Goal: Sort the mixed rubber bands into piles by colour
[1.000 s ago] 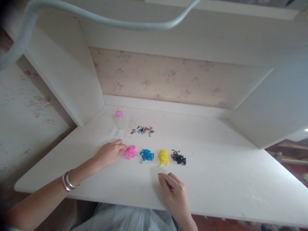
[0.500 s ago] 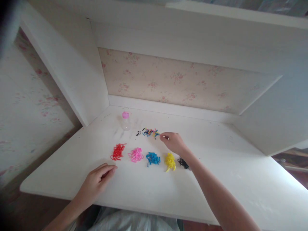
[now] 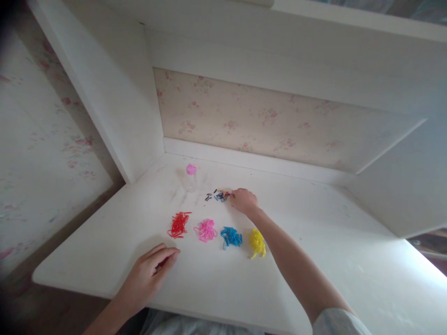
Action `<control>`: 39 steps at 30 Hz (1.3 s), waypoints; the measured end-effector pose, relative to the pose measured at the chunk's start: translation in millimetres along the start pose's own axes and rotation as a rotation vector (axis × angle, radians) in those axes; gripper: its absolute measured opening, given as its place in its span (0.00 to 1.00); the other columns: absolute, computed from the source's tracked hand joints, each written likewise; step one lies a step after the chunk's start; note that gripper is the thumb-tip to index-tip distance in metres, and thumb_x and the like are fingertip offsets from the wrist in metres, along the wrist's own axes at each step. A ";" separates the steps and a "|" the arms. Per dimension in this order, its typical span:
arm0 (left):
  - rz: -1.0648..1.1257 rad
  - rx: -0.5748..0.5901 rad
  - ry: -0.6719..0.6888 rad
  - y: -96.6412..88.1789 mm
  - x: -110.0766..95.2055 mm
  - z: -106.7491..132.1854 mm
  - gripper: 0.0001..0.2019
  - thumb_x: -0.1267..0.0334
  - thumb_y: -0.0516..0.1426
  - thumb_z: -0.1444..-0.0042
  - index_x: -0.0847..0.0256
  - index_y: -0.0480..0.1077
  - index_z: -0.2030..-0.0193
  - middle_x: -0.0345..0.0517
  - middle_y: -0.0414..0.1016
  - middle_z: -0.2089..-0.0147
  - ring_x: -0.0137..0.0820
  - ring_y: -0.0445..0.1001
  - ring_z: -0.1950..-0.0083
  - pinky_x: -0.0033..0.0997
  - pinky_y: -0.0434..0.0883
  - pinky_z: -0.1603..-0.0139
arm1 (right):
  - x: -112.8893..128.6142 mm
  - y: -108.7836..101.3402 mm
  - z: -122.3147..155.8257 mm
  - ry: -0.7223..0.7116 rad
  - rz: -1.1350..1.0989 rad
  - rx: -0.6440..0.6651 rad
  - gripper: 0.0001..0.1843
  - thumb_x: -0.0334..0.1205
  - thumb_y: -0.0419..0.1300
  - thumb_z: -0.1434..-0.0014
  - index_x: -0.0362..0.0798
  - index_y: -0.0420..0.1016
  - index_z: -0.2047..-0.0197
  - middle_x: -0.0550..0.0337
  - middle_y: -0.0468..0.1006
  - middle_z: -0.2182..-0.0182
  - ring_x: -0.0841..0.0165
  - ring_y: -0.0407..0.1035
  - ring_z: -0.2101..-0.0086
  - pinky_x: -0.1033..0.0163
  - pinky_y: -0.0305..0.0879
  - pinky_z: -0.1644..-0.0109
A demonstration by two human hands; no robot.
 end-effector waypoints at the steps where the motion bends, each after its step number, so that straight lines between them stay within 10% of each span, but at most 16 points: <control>1: 0.007 -0.001 0.002 -0.6 0.7 -0.6 0.13 0.57 0.48 0.38 0.54 0.72 0.60 0.42 0.72 0.67 0.28 0.70 0.68 0.25 0.68 0.68 | -0.1 0.6 -0.3 -0.003 0.005 -0.002 0.18 0.46 0.49 0.40 0.53 0.77 0.55 0.52 0.77 0.56 0.60 0.69 0.56 0.61 0.62 0.58; 16: -0.009 0.010 0.022 -2.4 0.8 -4.1 0.14 0.57 0.47 0.38 0.56 0.72 0.63 0.43 0.74 0.65 0.29 0.71 0.64 0.26 0.68 0.64 | -13.8 -10.0 13.7 -0.071 -0.078 -0.119 0.19 0.42 0.45 0.37 0.48 0.78 0.60 0.53 0.78 0.61 0.65 0.69 0.60 0.67 0.57 0.61; 28: -0.051 0.012 0.043 -1.0 -0.9 -3.2 0.12 0.59 0.48 0.39 0.55 0.71 0.63 0.42 0.74 0.65 0.29 0.72 0.65 0.24 0.69 0.65 | 45.9 -8.4 107.5 -0.539 -0.209 -0.112 0.15 0.41 0.46 0.35 0.54 0.74 0.59 0.62 0.75 0.66 0.74 0.69 0.67 0.71 0.56 0.64; 39: -0.035 0.027 0.029 1.2 -1.7 -3.4 0.11 0.59 0.49 0.39 0.56 0.72 0.63 0.42 0.73 0.66 0.28 0.71 0.66 0.24 0.68 0.65 | 38.7 -17.1 127.7 -0.485 -0.199 -0.158 0.17 0.40 0.45 0.35 0.53 0.75 0.60 0.61 0.74 0.69 0.73 0.68 0.69 0.70 0.56 0.67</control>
Point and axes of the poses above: each hand's wrist, its own z-axis away from the middle knuckle, its own y-axis out of the palm, x = y × z, the point moved 1 cm from there along -z, towards the middle knuckle
